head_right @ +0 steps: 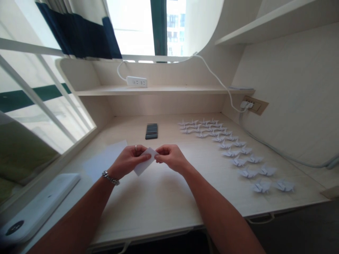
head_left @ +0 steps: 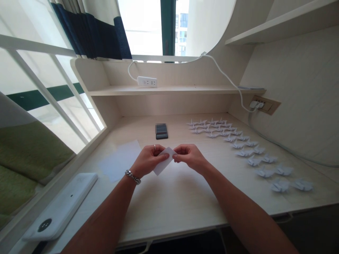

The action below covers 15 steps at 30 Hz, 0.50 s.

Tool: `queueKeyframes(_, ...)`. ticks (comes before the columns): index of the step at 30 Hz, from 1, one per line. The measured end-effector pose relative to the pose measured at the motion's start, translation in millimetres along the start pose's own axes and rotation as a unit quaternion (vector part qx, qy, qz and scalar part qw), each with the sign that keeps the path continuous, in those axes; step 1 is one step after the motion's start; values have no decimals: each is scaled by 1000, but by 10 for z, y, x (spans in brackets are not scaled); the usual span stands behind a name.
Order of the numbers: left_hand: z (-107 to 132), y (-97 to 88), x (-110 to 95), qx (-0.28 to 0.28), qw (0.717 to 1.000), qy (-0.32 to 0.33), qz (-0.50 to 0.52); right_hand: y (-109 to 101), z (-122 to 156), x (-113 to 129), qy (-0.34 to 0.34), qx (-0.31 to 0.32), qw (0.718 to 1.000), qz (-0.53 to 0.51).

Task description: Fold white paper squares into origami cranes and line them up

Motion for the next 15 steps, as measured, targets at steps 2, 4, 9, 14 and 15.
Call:
queueKeyframes(2,-2,-20,-19,6,1000,0,-7,8,-2,7,-2,-6,1000,-5)
queueKeyframes(4,-7,-45,-35,15,1000,0,-27,18,-5,8,-4,-13,1000,-3)
queueKeyframes(9,-28,-66,17,27,998,9,-63,48,-16,-37,9,-19,1000,3)
queueKeyframes(14,-21,20,174,23,999,-19,15,40,-26,-93,38,-11,999,19)
queueKeyframes(15,-12,31,187,22,999,-18,19,36,-26,-97,43,-12,999,20)
Point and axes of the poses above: each hand's wrist, its own z-axis away from the middle knuckle, its own y-axis out of the palm, x = y × z, the point moved 3 cm from there along -z, towards the middle knuckle, and after that the axes turned 2 degrees about -z, right-handed, at the moved point
